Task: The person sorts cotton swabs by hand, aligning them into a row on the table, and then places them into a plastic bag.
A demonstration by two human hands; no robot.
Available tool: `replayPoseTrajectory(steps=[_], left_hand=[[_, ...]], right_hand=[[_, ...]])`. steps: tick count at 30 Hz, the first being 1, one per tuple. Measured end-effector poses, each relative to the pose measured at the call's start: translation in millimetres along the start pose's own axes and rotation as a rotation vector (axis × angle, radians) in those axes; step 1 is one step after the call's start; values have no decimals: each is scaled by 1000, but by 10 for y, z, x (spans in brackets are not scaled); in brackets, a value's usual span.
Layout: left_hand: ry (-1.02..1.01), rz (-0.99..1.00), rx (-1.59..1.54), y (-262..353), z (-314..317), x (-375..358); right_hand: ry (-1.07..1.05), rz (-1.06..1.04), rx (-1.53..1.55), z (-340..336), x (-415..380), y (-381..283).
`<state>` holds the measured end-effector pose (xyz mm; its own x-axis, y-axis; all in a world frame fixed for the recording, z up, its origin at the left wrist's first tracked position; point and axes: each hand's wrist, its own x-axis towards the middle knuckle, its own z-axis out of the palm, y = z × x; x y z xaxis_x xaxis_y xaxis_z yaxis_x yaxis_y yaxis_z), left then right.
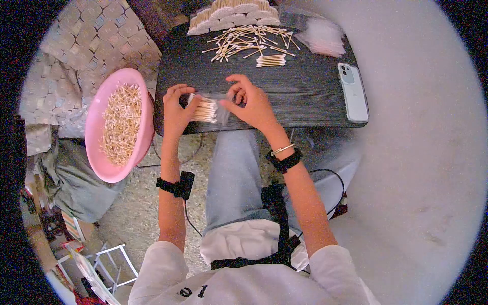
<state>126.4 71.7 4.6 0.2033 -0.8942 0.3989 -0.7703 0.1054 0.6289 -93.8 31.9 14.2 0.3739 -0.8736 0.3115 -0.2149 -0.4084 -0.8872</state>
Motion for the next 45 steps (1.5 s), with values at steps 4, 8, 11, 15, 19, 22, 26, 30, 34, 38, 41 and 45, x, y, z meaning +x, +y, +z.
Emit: replayPoseTrajectory(steps=[4,8,11,15,19,22,26,30,34,38,41,45], left_hand=[[-94,15,-29,-49,-86,34],[-236,-85,-281,56,-133,77],[-319,-31,-226,129,-140,106],[-363,-56,-491,92,-70,124],[-329,-89,-568,151,9,91],[-313,-208,-827,208,92,57],[-277,-275,-817,271,225,20],[-213,-340,-964,358,310,52],[-163,-371,-1103,427,400,65],[-147,-309,-1027,407,443,39],[-131,-301,-1008,483,404,11],[-127,-193,-945,419,477,-24]], right_hand=[[-41,2,101,-74,3,62],[-33,-65,206,-68,-3,98],[-23,-55,302,-56,-10,136],[4,-13,371,-67,-14,119],[1,24,413,-75,-15,113],[-6,78,452,-78,-9,138],[17,78,497,-66,-7,145],[7,68,541,-83,3,128],[65,11,525,-60,4,89],[79,52,485,-48,17,191],[115,76,444,-50,23,151],[107,112,338,-82,10,140]])
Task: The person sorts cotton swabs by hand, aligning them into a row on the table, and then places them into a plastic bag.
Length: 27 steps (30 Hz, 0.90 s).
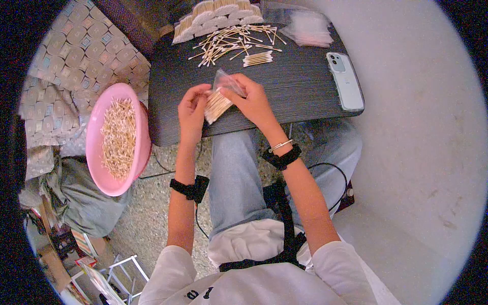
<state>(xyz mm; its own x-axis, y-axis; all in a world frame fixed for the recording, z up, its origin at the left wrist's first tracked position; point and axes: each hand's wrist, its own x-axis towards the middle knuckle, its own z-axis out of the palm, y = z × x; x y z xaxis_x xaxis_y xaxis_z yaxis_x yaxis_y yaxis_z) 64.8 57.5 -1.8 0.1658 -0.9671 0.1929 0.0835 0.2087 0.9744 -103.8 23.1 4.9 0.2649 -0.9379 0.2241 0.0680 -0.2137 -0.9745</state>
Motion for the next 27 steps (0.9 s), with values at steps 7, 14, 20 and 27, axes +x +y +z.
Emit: replayPoseTrajectory(steps=[7,14,20,27], left_hand=[[24,44,89,-84,16,14],[5,73,472,81,-73,55],[-149,200,877,243,-461,145],[-37,582,1059,515,-239,200]], right_hand=[[-16,-45,-26,30,0,14],[158,-288,-531,-111,38,-63],[187,-377,-1058,-490,154,80],[63,-349,-1331,-612,278,215]])
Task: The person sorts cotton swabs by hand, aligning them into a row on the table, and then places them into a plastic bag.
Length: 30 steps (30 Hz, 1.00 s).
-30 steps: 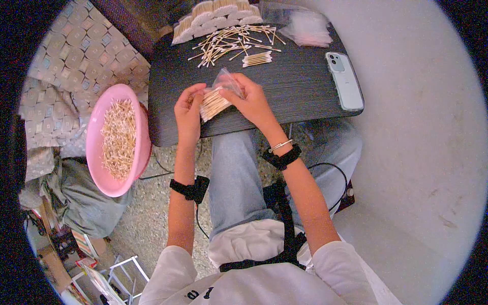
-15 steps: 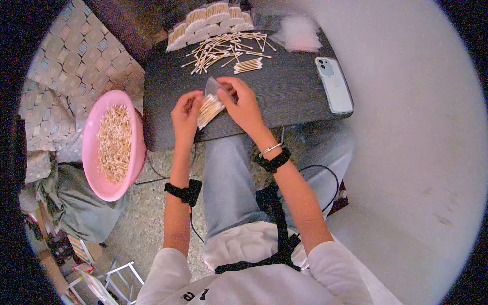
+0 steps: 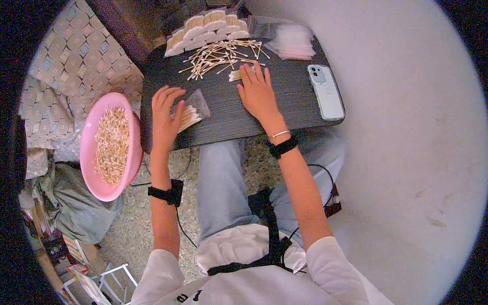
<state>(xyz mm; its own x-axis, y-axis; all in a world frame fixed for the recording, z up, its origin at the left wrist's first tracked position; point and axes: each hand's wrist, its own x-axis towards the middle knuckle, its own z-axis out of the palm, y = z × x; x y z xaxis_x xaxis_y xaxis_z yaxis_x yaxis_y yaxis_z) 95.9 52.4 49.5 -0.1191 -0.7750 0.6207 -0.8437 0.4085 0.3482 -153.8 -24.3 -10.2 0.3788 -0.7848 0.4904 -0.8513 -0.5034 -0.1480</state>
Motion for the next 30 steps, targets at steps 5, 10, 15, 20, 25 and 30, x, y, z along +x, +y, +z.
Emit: replayPoseTrajectory(steps=[5,10,15,20,25,30], left_hand=[[-123,84,-231,561,257,6],[-248,115,-74,790,807,-188],[-269,127,77,829,1062,-288],[-239,78,30,900,1058,-310],[-235,110,65,895,1055,-331],[-286,105,-40,744,1106,-337]], right_hand=[[-43,-10,39,-117,-175,-50],[-90,-17,58,-346,-470,-170],[-128,12,193,-488,-604,-167],[-104,-4,213,-377,-651,-148],[-102,-28,180,-380,-650,-191],[-98,-50,155,-488,-658,-114]])
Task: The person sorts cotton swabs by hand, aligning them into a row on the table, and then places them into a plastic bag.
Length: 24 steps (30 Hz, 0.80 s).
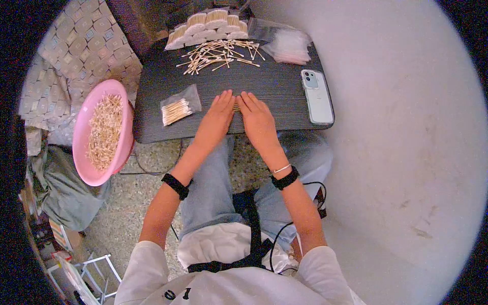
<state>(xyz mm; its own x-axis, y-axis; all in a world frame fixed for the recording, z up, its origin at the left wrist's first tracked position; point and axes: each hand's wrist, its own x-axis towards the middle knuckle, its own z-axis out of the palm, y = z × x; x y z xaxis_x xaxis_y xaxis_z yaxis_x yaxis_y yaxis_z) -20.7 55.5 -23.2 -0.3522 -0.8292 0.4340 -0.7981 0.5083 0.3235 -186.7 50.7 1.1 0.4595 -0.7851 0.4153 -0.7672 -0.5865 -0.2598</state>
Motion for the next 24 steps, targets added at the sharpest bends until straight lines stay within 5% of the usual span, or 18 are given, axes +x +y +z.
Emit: replayPoseTrajectory(steps=[9,21,24], left_hand=[[-41,-179,45,210,-312,18],[165,25,288,133,-216,-17],[47,-34,237,128,-210,3]], right_hand=[[32,-91,-48,-108,60,-81],[39,-301,-187,-129,161,-57],[17,-259,-127,-89,167,-41]])
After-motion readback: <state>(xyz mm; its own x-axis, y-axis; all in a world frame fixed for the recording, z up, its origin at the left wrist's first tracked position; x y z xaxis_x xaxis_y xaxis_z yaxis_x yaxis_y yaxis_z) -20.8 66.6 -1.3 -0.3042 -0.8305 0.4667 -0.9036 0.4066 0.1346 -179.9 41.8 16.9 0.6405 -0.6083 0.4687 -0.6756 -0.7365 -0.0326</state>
